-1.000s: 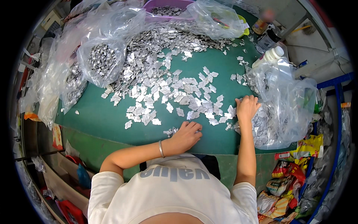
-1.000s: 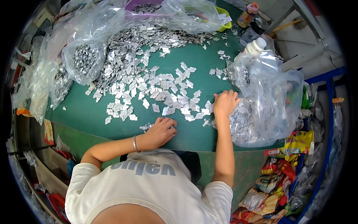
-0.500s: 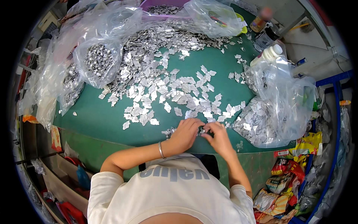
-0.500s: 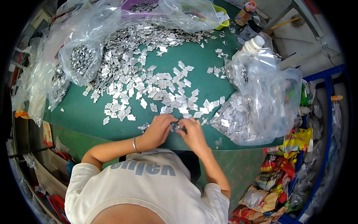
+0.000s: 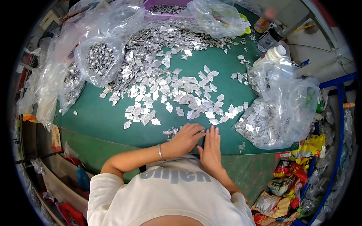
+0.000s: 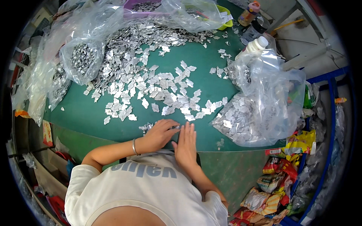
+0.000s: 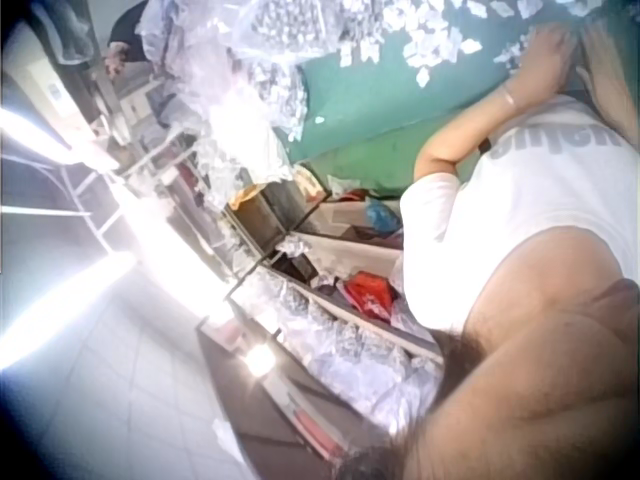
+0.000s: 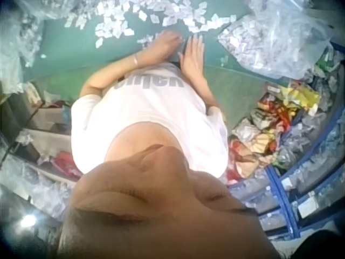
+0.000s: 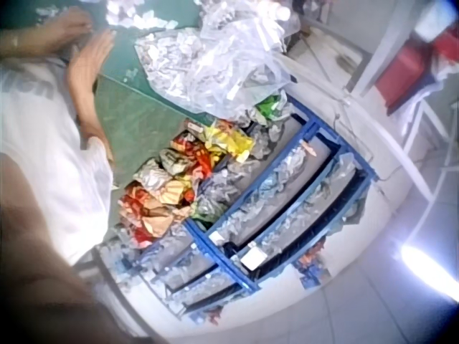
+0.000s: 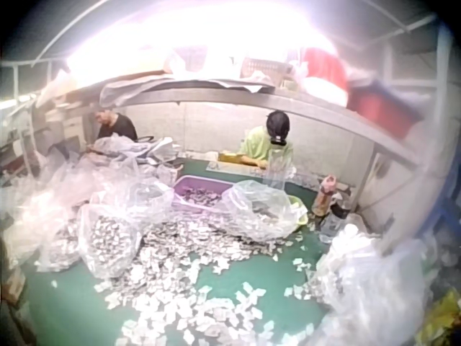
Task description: The person sorts small silver metal parts on a green table by hand, gathering them into small piles or picking up handfuls to move them.
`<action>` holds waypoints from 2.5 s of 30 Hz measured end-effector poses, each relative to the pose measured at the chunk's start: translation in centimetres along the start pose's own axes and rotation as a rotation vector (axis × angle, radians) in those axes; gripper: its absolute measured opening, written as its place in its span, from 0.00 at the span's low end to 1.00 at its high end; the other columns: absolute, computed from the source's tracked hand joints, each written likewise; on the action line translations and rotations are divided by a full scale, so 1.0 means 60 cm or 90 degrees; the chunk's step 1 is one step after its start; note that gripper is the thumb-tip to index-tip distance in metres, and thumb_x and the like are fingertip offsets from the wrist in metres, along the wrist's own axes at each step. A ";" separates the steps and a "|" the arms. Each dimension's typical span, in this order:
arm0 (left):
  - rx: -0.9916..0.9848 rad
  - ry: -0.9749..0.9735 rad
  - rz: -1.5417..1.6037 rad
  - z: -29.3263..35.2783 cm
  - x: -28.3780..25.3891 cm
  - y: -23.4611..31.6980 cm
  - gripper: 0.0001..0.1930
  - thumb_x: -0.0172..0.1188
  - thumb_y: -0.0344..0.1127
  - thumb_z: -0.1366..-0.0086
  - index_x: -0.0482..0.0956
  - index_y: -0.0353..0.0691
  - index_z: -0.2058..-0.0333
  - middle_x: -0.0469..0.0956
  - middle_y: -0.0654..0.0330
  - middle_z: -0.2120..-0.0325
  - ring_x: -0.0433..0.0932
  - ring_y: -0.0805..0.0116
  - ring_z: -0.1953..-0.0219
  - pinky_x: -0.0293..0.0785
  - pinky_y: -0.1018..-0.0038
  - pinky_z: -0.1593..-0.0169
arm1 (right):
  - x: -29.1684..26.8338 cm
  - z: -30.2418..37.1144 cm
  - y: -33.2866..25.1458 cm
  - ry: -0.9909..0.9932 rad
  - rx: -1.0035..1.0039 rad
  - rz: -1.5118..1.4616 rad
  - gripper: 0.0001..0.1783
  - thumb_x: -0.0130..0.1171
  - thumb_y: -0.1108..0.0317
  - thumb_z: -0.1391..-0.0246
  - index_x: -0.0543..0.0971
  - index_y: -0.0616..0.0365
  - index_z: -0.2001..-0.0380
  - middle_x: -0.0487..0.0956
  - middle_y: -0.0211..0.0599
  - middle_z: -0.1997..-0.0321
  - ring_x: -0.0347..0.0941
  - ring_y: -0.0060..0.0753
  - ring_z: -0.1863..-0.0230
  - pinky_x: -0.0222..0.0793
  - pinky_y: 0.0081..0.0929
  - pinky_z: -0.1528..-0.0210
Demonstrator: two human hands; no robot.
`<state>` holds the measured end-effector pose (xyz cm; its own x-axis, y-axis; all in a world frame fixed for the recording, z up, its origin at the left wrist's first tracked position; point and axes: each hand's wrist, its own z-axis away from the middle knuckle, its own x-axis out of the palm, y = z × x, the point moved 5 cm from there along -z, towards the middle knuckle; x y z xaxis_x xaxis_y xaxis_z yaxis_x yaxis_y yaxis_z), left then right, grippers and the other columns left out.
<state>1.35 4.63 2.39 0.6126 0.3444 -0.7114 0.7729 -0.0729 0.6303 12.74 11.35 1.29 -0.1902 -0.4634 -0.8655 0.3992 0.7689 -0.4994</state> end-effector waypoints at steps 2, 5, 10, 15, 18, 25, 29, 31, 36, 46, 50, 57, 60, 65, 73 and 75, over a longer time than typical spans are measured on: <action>-0.047 0.006 0.120 0.013 -0.018 0.003 0.14 0.58 0.24 0.43 0.77 0.36 0.56 0.73 0.54 0.53 0.72 0.57 0.51 0.69 0.66 0.52 | 0.000 -0.008 -0.007 -0.001 -0.025 -0.127 0.36 0.57 0.70 0.46 0.56 0.72 0.38 0.52 0.57 0.30 0.43 0.58 0.28 0.41 0.50 0.30; -0.182 -0.108 0.367 0.051 -0.048 0.015 0.11 0.57 0.26 0.39 0.78 0.36 0.57 0.76 0.55 0.57 0.75 0.62 0.56 0.71 0.71 0.55 | -0.013 -0.018 -0.011 0.014 -0.067 -0.258 0.34 0.56 0.70 0.46 0.58 0.67 0.38 0.54 0.54 0.31 0.46 0.58 0.29 0.43 0.46 0.30; -0.374 -0.264 0.642 0.171 -0.034 0.008 0.12 0.53 0.31 0.32 0.78 0.34 0.53 0.78 0.58 0.58 0.76 0.71 0.58 0.71 0.78 0.51 | -0.009 -0.025 -0.019 -0.006 -0.151 -0.164 0.33 0.56 0.68 0.46 0.60 0.66 0.38 0.58 0.51 0.32 0.50 0.56 0.30 0.45 0.45 0.30; -0.680 -0.119 1.081 0.235 0.017 -0.021 0.18 0.44 0.32 0.28 0.68 0.24 0.47 0.73 0.45 0.49 0.75 0.61 0.49 0.69 0.70 0.42 | -0.004 -0.029 -0.009 -0.018 -0.160 -0.227 0.32 0.58 0.64 0.46 0.64 0.66 0.41 0.63 0.50 0.35 0.53 0.57 0.32 0.45 0.50 0.32; -0.727 -0.044 1.289 0.242 0.051 -0.035 0.23 0.41 0.30 0.29 0.55 0.19 0.41 0.59 0.33 0.40 0.64 0.49 0.38 0.61 0.63 0.34 | -0.021 -0.059 -0.027 0.014 -0.199 -0.101 0.33 0.61 0.63 0.48 0.65 0.66 0.42 0.63 0.49 0.35 0.53 0.56 0.32 0.47 0.53 0.33; -0.584 -0.070 1.503 0.218 0.078 -0.036 0.36 0.40 0.49 0.29 0.48 0.21 0.37 0.49 0.32 0.36 0.53 0.45 0.33 0.52 0.59 0.31 | 0.022 -0.003 -0.030 -0.061 -0.221 -0.105 0.32 0.60 0.64 0.48 0.66 0.64 0.42 0.60 0.49 0.33 0.51 0.58 0.31 0.48 0.52 0.33; -0.484 -0.118 1.617 0.204 0.100 -0.037 0.43 0.41 0.62 0.33 0.50 0.27 0.36 0.50 0.34 0.36 0.51 0.44 0.32 0.49 0.56 0.31 | 0.006 -0.030 -0.064 0.015 -0.220 -0.102 0.33 0.60 0.64 0.48 0.64 0.65 0.41 0.60 0.50 0.33 0.50 0.61 0.31 0.44 0.55 0.33; -0.427 -0.138 1.652 0.203 0.118 -0.040 0.43 0.41 0.65 0.35 0.54 0.29 0.36 0.53 0.36 0.36 0.54 0.44 0.33 0.49 0.55 0.31 | 0.020 -0.036 -0.066 -0.010 -0.222 -0.077 0.34 0.60 0.63 0.48 0.64 0.64 0.40 0.60 0.49 0.33 0.49 0.60 0.31 0.42 0.56 0.32; -0.333 -0.136 1.787 0.187 0.130 -0.031 0.38 0.41 0.64 0.34 0.64 0.35 0.40 0.66 0.41 0.43 0.65 0.47 0.40 0.56 0.54 0.34 | 0.054 0.005 -0.056 -0.026 -0.219 -0.067 0.33 0.59 0.62 0.47 0.65 0.63 0.40 0.61 0.48 0.34 0.51 0.58 0.31 0.45 0.57 0.33; -0.560 -0.027 1.724 0.209 0.147 -0.041 0.27 0.40 0.50 0.29 0.69 0.29 0.48 0.72 0.42 0.49 0.69 0.45 0.44 0.63 0.51 0.39 | 0.059 0.059 -0.067 -0.144 -0.365 -0.325 0.17 0.65 0.70 0.54 0.78 0.64 0.59 0.73 0.47 0.45 0.65 0.55 0.39 0.57 0.53 0.37; -0.502 -0.054 1.790 0.231 0.171 -0.057 0.24 0.43 0.45 0.29 0.68 0.28 0.47 0.71 0.41 0.48 0.72 0.44 0.46 0.67 0.49 0.40 | 0.042 0.006 -0.088 -0.023 -0.364 -0.311 0.18 0.66 0.68 0.55 0.79 0.60 0.58 0.73 0.45 0.45 0.67 0.52 0.41 0.58 0.51 0.39; -0.608 -0.013 1.448 0.233 0.106 -0.045 0.26 0.45 0.45 0.30 0.62 0.30 0.41 0.66 0.41 0.43 0.65 0.41 0.39 0.60 0.45 0.37 | 0.069 -0.103 -0.144 -0.025 -0.373 -0.074 0.25 0.63 0.58 0.51 0.75 0.54 0.50 0.67 0.41 0.38 0.56 0.51 0.34 0.44 0.60 0.35; -0.452 0.028 1.652 0.238 0.096 -0.049 0.27 0.42 0.48 0.30 0.62 0.33 0.40 0.65 0.44 0.42 0.65 0.42 0.40 0.59 0.44 0.37 | 0.075 -0.076 -0.144 -0.055 -0.393 -0.067 0.22 0.63 0.60 0.51 0.77 0.54 0.52 0.67 0.41 0.38 0.57 0.52 0.34 0.44 0.61 0.35; -0.528 0.104 1.674 0.250 0.129 -0.067 0.23 0.42 0.50 0.30 0.70 0.39 0.47 0.73 0.48 0.50 0.72 0.49 0.47 0.65 0.49 0.41 | 0.080 -0.004 -0.131 -0.159 -0.421 -0.112 0.20 0.63 0.64 0.52 0.77 0.54 0.54 0.67 0.41 0.38 0.58 0.52 0.35 0.44 0.62 0.34; -0.750 0.000 1.552 0.250 0.149 -0.067 0.15 0.53 0.46 0.35 0.78 0.38 0.65 0.81 0.55 0.66 0.80 0.62 0.67 0.79 0.66 0.62 | 0.067 0.024 -0.139 -0.244 -0.470 -0.399 0.10 0.62 0.75 0.52 0.80 0.62 0.64 0.78 0.45 0.53 0.73 0.48 0.48 0.67 0.42 0.44; -0.904 0.072 1.403 0.244 0.114 -0.051 0.15 0.55 0.44 0.36 0.79 0.37 0.65 0.81 0.55 0.70 0.80 0.65 0.72 0.79 0.71 0.71 | 0.059 0.020 -0.147 -0.192 -0.501 -0.393 0.09 0.63 0.76 0.54 0.80 0.63 0.66 0.79 0.44 0.57 0.76 0.48 0.53 0.70 0.41 0.48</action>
<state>5.59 -6.53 -8.95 -0.0542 0.6775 0.7335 -0.9833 0.0918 -0.1574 9.60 2.40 2.68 0.1123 -0.8812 -0.4593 -0.4089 0.3803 -0.8295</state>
